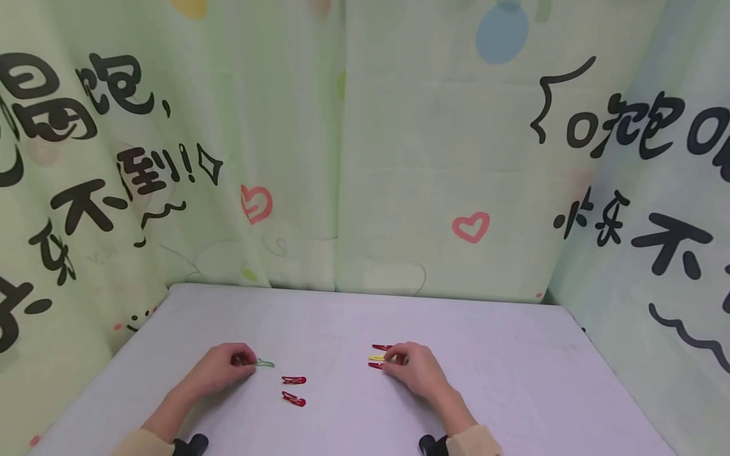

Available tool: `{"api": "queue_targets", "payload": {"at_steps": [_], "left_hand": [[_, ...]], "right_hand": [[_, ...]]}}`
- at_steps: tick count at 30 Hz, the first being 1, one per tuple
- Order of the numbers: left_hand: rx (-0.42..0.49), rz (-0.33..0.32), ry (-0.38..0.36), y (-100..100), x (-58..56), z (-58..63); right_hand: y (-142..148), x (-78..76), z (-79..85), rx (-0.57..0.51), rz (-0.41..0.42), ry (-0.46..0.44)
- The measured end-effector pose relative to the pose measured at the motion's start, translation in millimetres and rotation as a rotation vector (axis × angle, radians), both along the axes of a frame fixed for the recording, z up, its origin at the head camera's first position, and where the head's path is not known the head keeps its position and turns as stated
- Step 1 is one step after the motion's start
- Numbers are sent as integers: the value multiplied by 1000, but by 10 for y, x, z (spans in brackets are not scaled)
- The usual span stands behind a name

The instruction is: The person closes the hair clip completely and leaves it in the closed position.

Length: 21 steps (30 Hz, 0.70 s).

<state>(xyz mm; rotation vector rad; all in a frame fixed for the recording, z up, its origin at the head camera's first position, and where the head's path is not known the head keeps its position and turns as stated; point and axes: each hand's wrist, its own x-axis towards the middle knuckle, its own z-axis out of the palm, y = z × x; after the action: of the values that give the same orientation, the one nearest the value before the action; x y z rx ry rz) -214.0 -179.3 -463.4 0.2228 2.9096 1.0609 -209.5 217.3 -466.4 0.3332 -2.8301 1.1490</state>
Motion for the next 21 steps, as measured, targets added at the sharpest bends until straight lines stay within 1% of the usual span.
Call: {"api": "queue_targets", "payload": {"at_steps": [9,15,21], "left_hand": [[-7,-18,30,1,-13,-1],[-7,-1,12,7,-6,-4],[39,8,14,12,-5,8]], "right_hand": [[-29,31,98,-77,-15,-13],[-57,57,141,-93,-42,-30],[-78,91,199,-90,-74,-44]]}}
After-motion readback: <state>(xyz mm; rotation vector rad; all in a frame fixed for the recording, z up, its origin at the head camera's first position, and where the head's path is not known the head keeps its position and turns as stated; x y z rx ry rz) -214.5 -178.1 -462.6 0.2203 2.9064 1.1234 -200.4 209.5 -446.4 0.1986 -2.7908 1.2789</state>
